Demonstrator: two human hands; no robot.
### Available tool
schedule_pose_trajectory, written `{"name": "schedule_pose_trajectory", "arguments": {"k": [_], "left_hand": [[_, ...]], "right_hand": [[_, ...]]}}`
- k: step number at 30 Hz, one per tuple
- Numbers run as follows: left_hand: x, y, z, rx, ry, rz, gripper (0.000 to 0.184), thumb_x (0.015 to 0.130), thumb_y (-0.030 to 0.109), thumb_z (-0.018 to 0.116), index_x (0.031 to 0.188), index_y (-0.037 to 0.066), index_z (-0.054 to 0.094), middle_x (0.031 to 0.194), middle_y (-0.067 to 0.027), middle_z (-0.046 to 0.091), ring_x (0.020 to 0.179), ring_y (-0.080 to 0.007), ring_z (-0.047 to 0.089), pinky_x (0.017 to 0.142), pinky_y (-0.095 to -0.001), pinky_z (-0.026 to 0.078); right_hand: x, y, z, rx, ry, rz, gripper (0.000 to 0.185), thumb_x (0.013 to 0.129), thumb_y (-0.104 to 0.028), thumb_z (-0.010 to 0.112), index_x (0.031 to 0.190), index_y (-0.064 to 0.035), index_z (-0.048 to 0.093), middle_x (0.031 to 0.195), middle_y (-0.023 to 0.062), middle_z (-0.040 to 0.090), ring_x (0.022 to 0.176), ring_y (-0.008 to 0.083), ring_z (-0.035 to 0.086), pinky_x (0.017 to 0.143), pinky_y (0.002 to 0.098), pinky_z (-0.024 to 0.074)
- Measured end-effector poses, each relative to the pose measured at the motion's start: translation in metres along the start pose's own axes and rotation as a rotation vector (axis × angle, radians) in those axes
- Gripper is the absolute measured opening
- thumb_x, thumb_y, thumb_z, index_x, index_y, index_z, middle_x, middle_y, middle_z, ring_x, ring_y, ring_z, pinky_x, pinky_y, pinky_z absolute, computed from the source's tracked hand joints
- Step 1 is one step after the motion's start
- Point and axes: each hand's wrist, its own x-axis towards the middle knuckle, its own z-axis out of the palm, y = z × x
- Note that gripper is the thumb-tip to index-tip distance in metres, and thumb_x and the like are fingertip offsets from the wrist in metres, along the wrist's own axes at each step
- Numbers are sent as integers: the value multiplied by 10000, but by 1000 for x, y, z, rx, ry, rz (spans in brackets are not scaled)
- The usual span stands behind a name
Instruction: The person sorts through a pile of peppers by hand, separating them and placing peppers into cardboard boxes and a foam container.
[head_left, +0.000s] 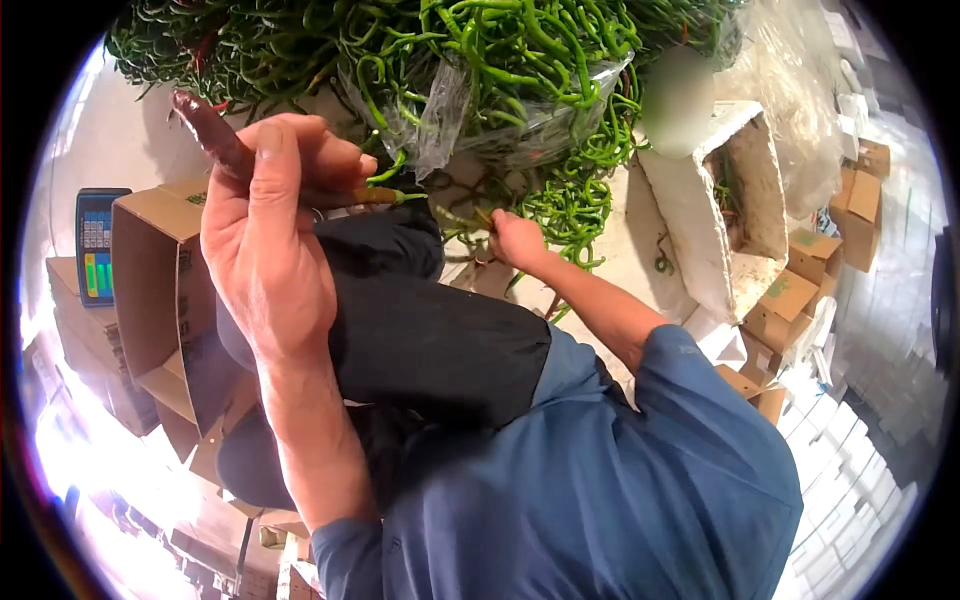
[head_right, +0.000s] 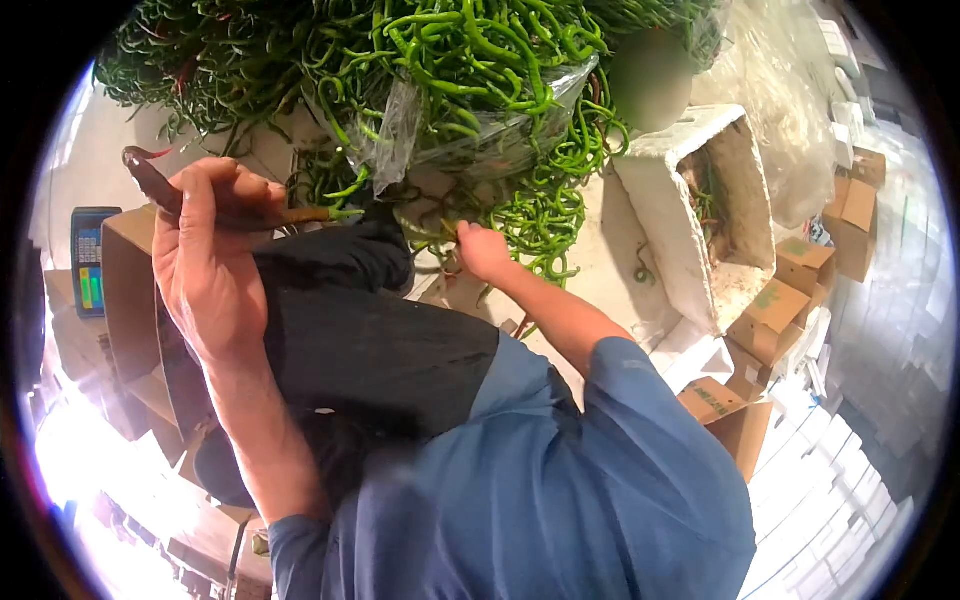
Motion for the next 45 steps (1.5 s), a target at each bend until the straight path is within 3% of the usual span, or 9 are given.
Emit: {"name": "schedule_pose_trajectory", "arguments": {"k": [4,8,13,18,22,31,36,41,45], "left_hand": [[1,2,5,-18,-13,13,254,1018,221,567,1054,-25,619,843,-120,680,764,-206,655,741,-314,512],[1,1,5,-27,-92,10,263,1036,233,536,1078,-14,617,890,-110,669,816,-222,659,799,-351,527],[1,0,14,-50,-90,-2,237,1028,209,549,1067,-15,617,879,-110,664,793,-207,652,781,-327,522],[4,-4,20,-17,-140,6,254,1032,229,546,1088,-8,619,896,-95,656,834,-221,647,820,-350,506],[4,-4,27,-7,-156,2,262,1035,234,543,1097,-9,618,900,-89,646,833,-216,634,828,-357,510],[4,-2,23,-129,-119,-101,251,1003,229,609,1097,-4,611,764,-16,561,687,-133,539,742,-307,488],[-3,-4,31,-87,-31,-459,477,918,134,696,1312,-22,478,779,27,491,648,-73,457,722,-278,477],[-32,-36,53,-186,-226,-474,715,848,171,773,1413,-40,389,1206,-101,530,1019,-169,545,925,-324,443],[-25,-40,59,-352,-128,-495,269,898,56,695,1149,32,601,1098,-54,632,1061,-160,577,971,-346,437]], "right_hand": [[-12,21,-58,1006,-51,191,331,815,-276,760,940,-4,619,722,74,623,637,181,598,587,351,473],[-44,15,-159,1059,-255,233,223,860,-218,745,947,-39,644,745,0,634,565,37,491,484,213,355],[-81,24,-201,1214,-304,225,237,852,-202,750,985,-27,661,765,6,645,577,47,501,491,221,367],[-137,50,-249,745,132,269,197,841,-171,752,918,-23,647,745,-20,579,666,56,507,577,264,412],[-188,133,-281,303,691,268,250,838,-204,707,1010,-36,640,841,82,672,754,229,629,715,363,508],[-169,147,-283,-1,914,505,285,887,-367,653,947,-89,633,886,194,649,805,403,627,706,485,483],[-102,19,-263,406,881,152,288,910,-338,661,1003,-67,632,830,172,647,670,364,625,599,440,488],[-65,-117,-266,203,947,-563,165,790,-197,695,793,-103,559,633,76,531,564,263,586,514,400,482],[-66,-137,-279,112,752,-712,112,805,-171,613,841,-86,550,717,60,533,661,246,605,578,382,492]]}}
